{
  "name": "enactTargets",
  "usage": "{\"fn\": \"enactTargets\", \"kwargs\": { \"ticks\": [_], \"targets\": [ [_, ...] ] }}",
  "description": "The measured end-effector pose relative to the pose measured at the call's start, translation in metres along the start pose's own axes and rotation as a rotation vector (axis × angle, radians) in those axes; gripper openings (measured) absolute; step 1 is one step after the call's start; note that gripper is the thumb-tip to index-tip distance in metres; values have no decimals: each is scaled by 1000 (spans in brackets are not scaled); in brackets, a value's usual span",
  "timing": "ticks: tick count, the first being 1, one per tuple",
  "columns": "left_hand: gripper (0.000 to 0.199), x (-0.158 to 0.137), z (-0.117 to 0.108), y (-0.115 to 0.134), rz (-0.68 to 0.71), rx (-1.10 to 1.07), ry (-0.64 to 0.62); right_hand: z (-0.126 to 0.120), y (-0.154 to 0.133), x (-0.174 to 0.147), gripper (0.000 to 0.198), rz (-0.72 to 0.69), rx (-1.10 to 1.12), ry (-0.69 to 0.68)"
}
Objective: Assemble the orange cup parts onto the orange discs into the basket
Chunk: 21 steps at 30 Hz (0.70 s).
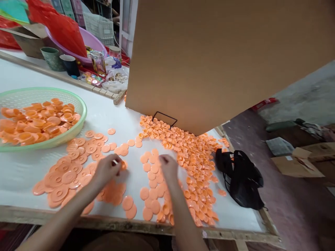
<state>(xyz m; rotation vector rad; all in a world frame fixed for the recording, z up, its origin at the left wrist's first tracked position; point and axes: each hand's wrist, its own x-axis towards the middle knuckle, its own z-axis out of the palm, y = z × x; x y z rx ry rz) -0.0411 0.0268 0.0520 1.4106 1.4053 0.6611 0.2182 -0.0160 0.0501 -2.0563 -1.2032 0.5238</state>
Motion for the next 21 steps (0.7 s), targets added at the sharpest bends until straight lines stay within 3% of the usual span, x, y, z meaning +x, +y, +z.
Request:
{"fn": "enactTargets", "kwargs": {
  "ticks": [2,4,6,8,9,10,12,13,15,18,21],
  "targets": [
    [18,9,-54,12,-36,-53,233,-38,25,24,23,91,-251,235],
    [31,22,-121,20,-43,13,561,-66,46,39,23,171,-370,251],
    [35,36,-183,20,-96,148,842,-78,59,43,22,189,-382,209],
    [37,45,-224,12,-127,376,942,-79,65,40,19,182,-357,176],
    [37,46,-232,7,-97,498,956,-78,66,38,18,186,-346,160],
    [37,45,-230,0,-25,599,945,-75,67,35,17,195,-334,143],
    [29,33,-200,-13,205,730,823,-72,68,30,15,221,-311,105],
    [22,24,-174,-20,324,753,713,-71,69,27,13,235,-302,86],
    [11,0,-112,-30,526,763,364,-71,70,22,7,261,-295,51],
    [10,-30,-26,-36,611,753,70,-73,69,15,6,308,-274,54],
    [11,-33,22,-34,585,675,-107,-66,54,4,11,327,-94,63]
  ]
}}
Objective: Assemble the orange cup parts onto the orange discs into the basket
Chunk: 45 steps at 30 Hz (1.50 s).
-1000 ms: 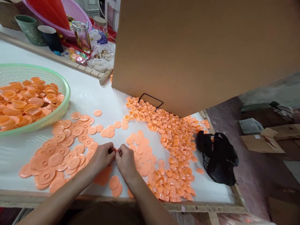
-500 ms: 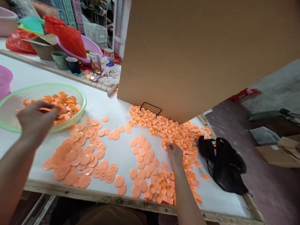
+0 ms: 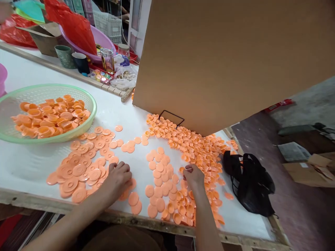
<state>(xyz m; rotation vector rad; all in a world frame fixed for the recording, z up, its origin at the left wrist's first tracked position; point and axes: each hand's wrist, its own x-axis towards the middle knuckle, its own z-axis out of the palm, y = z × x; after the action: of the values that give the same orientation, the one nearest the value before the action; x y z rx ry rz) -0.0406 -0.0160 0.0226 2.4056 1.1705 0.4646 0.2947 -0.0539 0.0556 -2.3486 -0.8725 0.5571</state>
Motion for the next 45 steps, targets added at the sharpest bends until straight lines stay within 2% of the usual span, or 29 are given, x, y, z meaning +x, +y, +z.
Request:
{"fn": "enactTargets", "kwargs": {
  "ticks": [5,8,10,14,17,20,23,26,30,32,34,37,39,41,42,43,45],
  "targets": [
    [15,37,9,-1,-111,-104,14,36,-43,-47,26,-52,344,-254],
    [4,45,8,-3,-130,-113,12,67,-65,-72,22,-51,411,-412],
    [11,43,8,-2,-106,-126,-18,85,-72,-82,17,-46,403,-480],
    [9,35,9,0,-63,-142,-52,109,-75,-93,9,-95,289,-519],
    [12,33,3,-1,-54,-167,-65,116,-77,-97,12,-278,121,-422],
    [17,37,-6,0,-122,-337,-112,116,-80,-96,15,-418,-35,-361],
    [17,46,-10,5,-323,-513,-141,117,-82,-94,15,-472,-92,-371],
    [9,53,-5,11,-501,-483,-137,118,-83,-94,15,-496,-107,-395],
    [10,49,2,8,-562,-469,-165,119,-85,-99,16,-496,-102,-373],
    [12,47,2,1,-554,-470,-196,123,-86,-101,15,-452,-56,-361],
    [11,50,2,-4,-532,-456,-224,128,-86,-103,12,-342,37,-386],
    [10,56,4,1,-494,-396,-220,134,-85,-102,10,-96,205,-474],
    [11,57,2,9,-477,-344,-194,128,-83,-97,12,-13,302,-585],
    [12,52,-10,11,-458,-348,-138,109,-77,-87,18,-47,364,-635],
    [12,48,-21,7,-458,-378,-72,95,-71,-80,21,-93,375,-574],
    [13,44,-37,-3,-474,-411,32,79,-62,-71,24,-147,360,-456],
    [17,34,-79,-38,-566,-426,345,44,-41,-52,27,-250,255,-106]
  ]
}}
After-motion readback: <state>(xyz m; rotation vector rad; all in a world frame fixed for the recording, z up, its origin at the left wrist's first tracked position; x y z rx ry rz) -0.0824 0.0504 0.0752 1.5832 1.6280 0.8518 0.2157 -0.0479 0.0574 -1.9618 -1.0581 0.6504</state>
